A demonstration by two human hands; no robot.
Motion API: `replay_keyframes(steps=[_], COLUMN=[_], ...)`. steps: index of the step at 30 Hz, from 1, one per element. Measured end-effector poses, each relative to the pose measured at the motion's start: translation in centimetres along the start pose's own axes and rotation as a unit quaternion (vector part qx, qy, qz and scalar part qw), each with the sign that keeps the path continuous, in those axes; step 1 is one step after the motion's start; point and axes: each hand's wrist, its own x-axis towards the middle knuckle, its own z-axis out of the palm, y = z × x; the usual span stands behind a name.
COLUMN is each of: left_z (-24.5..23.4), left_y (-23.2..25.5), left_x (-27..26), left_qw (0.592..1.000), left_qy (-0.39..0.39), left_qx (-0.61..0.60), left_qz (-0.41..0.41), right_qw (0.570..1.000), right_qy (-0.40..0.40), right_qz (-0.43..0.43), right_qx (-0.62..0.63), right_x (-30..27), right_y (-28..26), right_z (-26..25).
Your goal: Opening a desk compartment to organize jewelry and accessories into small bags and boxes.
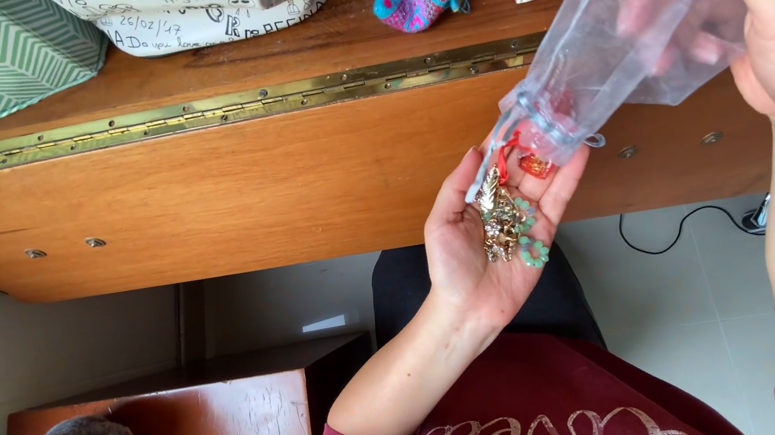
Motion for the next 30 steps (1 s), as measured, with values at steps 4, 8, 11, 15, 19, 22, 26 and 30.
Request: replay_keyframes(steps=[4,8,11,15,19,22,26,30], left_z=[-0.3,0.1,-0.7,-1.8,1.5,2.9,3.7,3.7], left_y=[-0.3,-0.1,-0.3,-0.9,-1.4,-1.3,-1.4,-1.3], left_x=[0.1,0.0,0.1,-0.4,-0.4,-0.5,-0.5,-0.3], left_qw=[0.999,0.996,0.996,0.998,0.996,0.994,0.995,0.996], left_qy=[0.008,0.060,0.055,-0.024,-0.028,-0.013,-0.027,-0.035], left_qx=[0.018,0.061,0.060,0.033,0.075,0.101,0.097,0.079], left_qz=[0.039,0.038,0.034,0.037,0.047,0.042,0.021,0.011], right_qw=[0.999,0.933,0.856,0.856,0.943,0.986,0.993,0.992], right_qy=[0.007,0.135,0.118,0.061,0.065,0.082,0.098,0.087], right_qz=[-0.036,-0.231,-0.322,-0.295,-0.181,-0.094,0.005,-0.027], right_qx=[-0.007,-0.243,-0.387,-0.421,-0.270,-0.107,0.060,0.089], right_x=[-0.8,-5.2,-4.9,-3.9,-3.7,-3.4,-2.3,-2.5], right_y=[0.5,1.0,-3.9,-4.3,-1.6,0.9,2.0,7.8], right_z=[0.5,3.3,6.5,7.8,6.3,4.5,2.2,-6.8])
